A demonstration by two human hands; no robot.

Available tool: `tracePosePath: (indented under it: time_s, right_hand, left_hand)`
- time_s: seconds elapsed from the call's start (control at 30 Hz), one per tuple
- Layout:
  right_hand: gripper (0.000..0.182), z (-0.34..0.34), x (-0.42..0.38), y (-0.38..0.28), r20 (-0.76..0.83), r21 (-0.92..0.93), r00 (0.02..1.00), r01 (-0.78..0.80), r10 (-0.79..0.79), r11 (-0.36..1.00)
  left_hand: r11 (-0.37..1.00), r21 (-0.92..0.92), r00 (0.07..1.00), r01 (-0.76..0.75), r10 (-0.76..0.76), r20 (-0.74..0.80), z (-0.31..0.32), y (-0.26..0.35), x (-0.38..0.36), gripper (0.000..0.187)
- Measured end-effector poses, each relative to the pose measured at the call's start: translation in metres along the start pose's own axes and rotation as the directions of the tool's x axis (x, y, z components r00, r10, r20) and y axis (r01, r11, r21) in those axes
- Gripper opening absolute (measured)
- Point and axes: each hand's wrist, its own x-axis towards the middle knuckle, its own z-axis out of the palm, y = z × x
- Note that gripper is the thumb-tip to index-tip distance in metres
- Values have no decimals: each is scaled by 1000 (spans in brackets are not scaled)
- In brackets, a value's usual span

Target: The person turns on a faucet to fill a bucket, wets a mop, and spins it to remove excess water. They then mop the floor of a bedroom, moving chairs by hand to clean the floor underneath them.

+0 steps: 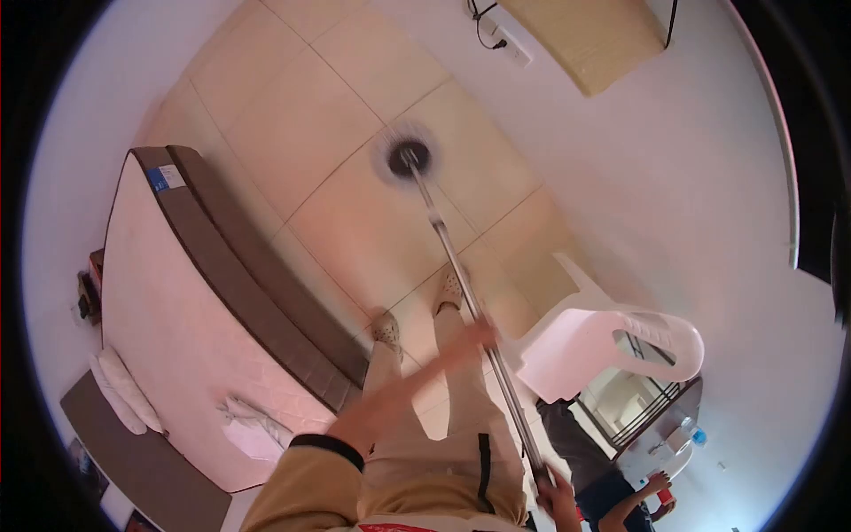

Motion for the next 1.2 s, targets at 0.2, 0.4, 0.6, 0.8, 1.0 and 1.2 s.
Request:
tracePosePath:
  time_s: [0.2, 0.4, 0.6, 0.8, 1.0, 1.2]
  right_hand:
    - [41, -102, -143, 41, -252, -23, 967, -34, 28, 999]
    - [37, -88, -31, -29, -15, -275, 966, 243, -257, 930]
    - [44, 182, 120, -232, 351, 67, 853, 388, -386, 919]
    - [38, 347, 182, -411, 501, 238, 668, 506, -551, 829]
    - [30, 231, 176, -354, 441, 291, 704, 474, -557, 831]
    - [45, 4, 62, -150, 42, 199, 969, 232, -244, 952]
  left_hand:
    - [851, 524, 892, 15, -248, 377, 158, 209, 22, 19]
    - [723, 691, 937, 27, -258, 234, 42, 154, 87, 19]
    - [205, 847, 867, 490, -221, -447, -264, 195, 196, 89]
    - [302, 893, 941, 332, -35, -338, -392, 239, 265, 97]
    - [282, 926, 962, 251, -182, -205, -365, 184, 296, 94]
    - [423, 901, 950, 101, -309, 38, -46, 138, 208, 30]
